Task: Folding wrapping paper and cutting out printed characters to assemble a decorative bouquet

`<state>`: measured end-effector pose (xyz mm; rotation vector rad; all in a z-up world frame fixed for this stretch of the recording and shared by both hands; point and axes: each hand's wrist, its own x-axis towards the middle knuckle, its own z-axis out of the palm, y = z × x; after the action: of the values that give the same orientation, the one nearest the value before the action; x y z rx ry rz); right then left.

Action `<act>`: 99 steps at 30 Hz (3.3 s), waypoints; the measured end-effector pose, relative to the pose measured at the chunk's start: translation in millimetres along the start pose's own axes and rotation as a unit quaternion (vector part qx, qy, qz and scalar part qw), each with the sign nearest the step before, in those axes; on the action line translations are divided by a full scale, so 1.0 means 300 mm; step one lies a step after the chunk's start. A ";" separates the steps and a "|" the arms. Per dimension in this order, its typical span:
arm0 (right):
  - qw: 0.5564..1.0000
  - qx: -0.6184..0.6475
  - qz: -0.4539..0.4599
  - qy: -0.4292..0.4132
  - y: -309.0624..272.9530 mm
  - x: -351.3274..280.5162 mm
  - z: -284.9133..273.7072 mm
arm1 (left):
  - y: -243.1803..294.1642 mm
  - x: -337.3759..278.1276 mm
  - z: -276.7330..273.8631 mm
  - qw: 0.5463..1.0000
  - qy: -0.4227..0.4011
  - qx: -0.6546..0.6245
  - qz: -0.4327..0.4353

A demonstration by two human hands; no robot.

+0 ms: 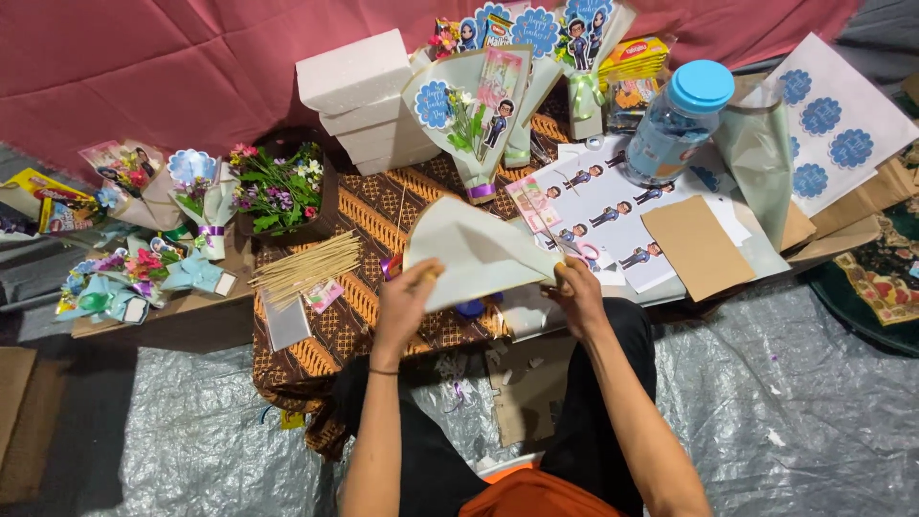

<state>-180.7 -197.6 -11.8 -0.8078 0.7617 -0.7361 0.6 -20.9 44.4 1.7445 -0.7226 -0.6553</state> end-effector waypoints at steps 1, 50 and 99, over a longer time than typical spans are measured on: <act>1.000 0.000 -0.002 -0.001 0.036 0.021 -0.011 | 0.010 -0.014 0.020 1.000 0.000 -0.001 0.002; 0.945 -0.275 -0.131 -0.119 -0.341 0.244 0.261 | -0.192 -0.108 0.154 0.986 -0.036 -0.153 -0.048; 0.542 -0.740 -0.270 -0.292 0.600 0.255 0.600 | -0.429 0.005 -0.202 0.877 0.282 -0.387 -0.035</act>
<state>54.0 -108.7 -99.7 -2.8015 0.3235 -0.0750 65.0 45.6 -63.5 1.1087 0.0396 -0.3632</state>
